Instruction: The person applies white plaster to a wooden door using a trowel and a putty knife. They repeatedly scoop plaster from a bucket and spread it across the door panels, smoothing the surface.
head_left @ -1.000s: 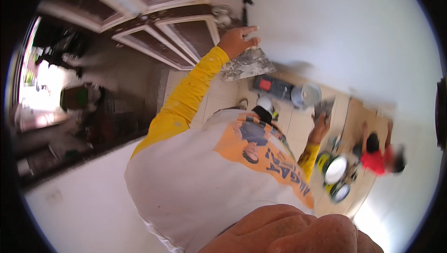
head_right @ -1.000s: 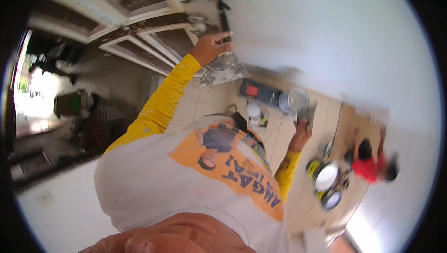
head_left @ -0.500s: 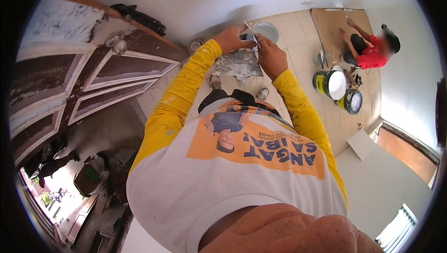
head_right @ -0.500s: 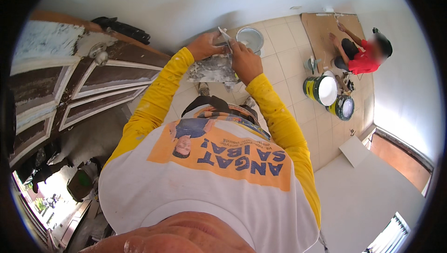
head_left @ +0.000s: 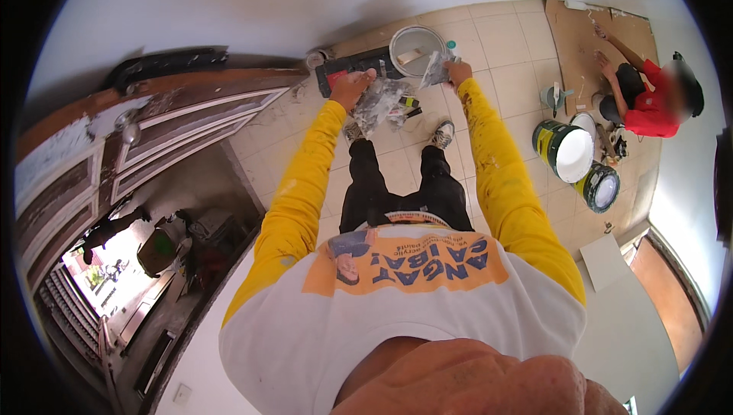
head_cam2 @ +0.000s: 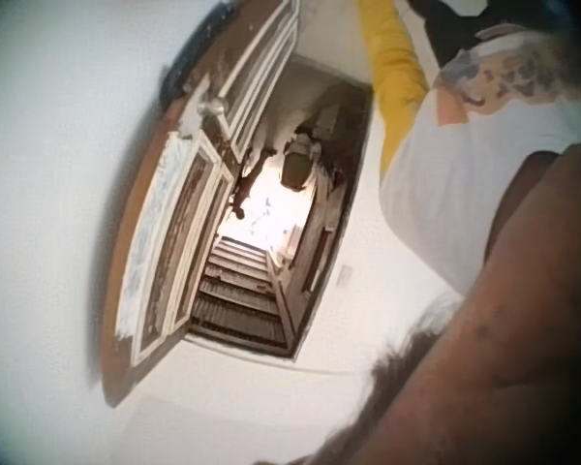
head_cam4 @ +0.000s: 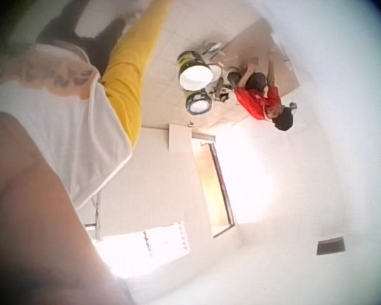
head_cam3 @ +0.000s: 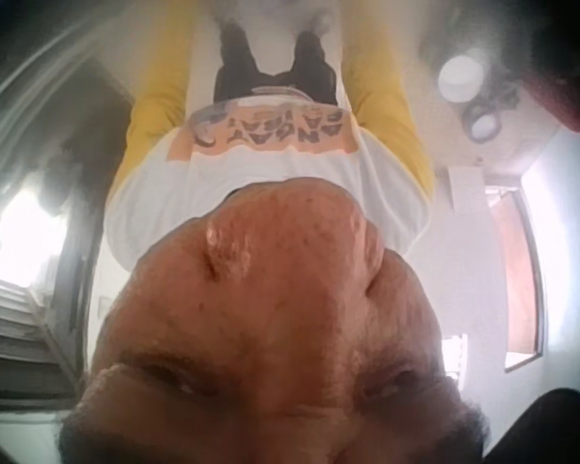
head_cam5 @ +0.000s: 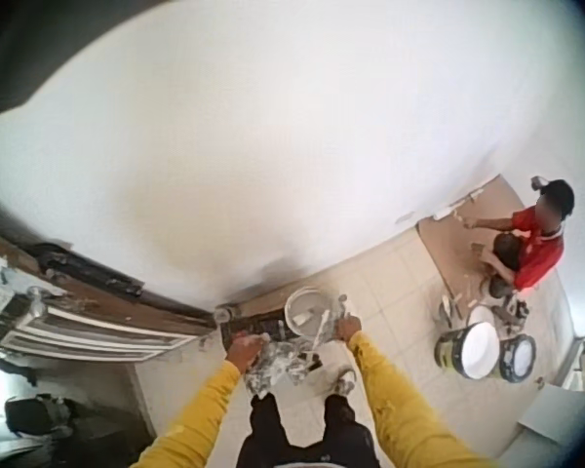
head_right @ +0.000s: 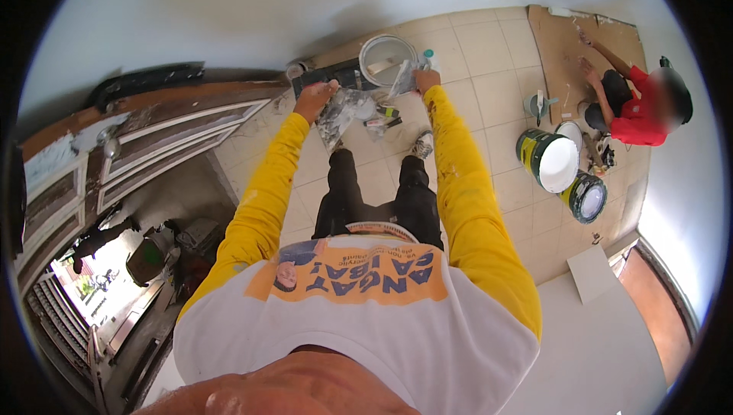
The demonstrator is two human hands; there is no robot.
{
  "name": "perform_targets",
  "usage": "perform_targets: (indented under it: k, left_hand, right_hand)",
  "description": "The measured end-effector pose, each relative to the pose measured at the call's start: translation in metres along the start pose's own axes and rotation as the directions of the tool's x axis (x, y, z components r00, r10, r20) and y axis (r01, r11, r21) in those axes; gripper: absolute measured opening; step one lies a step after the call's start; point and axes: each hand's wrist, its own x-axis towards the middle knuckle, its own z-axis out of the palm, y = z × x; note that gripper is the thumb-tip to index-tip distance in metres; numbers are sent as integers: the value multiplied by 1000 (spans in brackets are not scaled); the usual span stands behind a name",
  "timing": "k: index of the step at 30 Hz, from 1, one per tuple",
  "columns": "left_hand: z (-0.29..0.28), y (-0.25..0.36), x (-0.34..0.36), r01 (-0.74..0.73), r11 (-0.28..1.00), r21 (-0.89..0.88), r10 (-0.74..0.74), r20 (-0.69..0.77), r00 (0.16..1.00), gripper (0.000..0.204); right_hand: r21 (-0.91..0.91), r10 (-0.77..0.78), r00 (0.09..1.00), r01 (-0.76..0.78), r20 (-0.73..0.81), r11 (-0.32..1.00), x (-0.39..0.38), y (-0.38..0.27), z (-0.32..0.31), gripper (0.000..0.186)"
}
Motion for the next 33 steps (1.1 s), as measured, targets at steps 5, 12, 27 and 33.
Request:
perform_targets:
  k: [5,12,27,33]
  left_hand:
    - [49,-85,76,122,924,-361,-179,-126,976,64]
    - [77,-45,86,118,446,-887,-245,5,969,55]
    - [96,25,53,-203,498,-843,-156,-317,935,40]
    - [83,-14,75,-148,476,-867,-222,-281,934,37]
  right_hand:
    - [-320,-35,995,65,98,945,3,24,-35,37]
    - [-69,-428,893,439,138,896,-74,5,-49,32]
    - [-504,-479,762,647,435,572,-144,-40,-35,44]
    - [-670,-587,639,713,497,209,-145,-33,-49,38]
